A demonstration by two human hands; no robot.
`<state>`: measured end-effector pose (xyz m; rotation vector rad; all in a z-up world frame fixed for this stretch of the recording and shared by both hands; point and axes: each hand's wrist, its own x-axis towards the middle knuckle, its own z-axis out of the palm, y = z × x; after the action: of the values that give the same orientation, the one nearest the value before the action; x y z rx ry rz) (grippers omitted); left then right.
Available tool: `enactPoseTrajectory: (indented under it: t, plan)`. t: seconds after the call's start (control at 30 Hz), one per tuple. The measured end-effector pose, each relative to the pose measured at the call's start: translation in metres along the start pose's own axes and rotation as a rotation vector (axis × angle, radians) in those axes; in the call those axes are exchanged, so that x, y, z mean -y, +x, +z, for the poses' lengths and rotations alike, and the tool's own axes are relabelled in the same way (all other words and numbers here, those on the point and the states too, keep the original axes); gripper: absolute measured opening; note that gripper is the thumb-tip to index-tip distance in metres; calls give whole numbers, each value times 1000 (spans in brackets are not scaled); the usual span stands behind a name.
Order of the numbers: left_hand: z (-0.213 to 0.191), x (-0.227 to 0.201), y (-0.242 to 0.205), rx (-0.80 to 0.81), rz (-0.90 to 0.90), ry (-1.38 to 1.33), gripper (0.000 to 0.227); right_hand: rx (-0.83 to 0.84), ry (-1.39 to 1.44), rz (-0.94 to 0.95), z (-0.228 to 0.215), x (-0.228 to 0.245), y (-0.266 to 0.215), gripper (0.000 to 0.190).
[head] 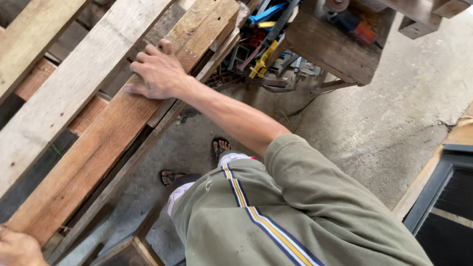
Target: The person assembles a wooden pallet by placing planks onto a frame and securing them with nails using a hammer. They repeatedly reposition the pallet to access different sides and continue nailing until the structure is complete.
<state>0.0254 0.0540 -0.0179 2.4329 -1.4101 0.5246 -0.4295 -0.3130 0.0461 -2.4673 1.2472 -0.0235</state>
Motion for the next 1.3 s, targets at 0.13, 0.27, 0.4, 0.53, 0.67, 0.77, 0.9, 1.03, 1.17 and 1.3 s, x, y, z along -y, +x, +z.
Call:
enactPoseTrajectory:
  t: [0.13, 0.27, 0.4, 0.53, 0.67, 0.77, 0.9, 1.03, 1.17, 1.3]
  plan:
    - [1, -16, 13, -57, -39, 26, 23, -97, 1, -77, -5, 0, -2, 70]
    - [24, -24, 17, -94, -124, 32, 32, -179, -9, -260, 2, -14, 3, 57]
    - [5, -45, 22, -41, -309, -156, 23, -215, 39, -256, 5, -40, 4, 60]
    - [1, -54, 25, 2, -256, -73, 19, -306, -10, -319, 21, -49, 7, 57]
    - [3, -51, 21, -77, -219, -86, 16, -314, 48, -320, 23, -45, 7, 49]
    - [5, -48, 17, -49, -203, -157, 16, -343, 8, -324, 22, -42, 6, 48]
    - [6, -49, 19, -111, -107, -66, 16, -319, -12, -276, 19, -40, 6, 50]
    - [3, -50, 18, -71, -208, -77, 19, -252, -21, -233, 16, -32, 3, 55]
    - [2, -57, 23, -82, -230, -90, 21, -258, -30, -227, 10, -28, 3, 61]
    - [-3, -60, 23, -108, -210, -25, 18, -230, 12, -191, 10, -26, 0, 61]
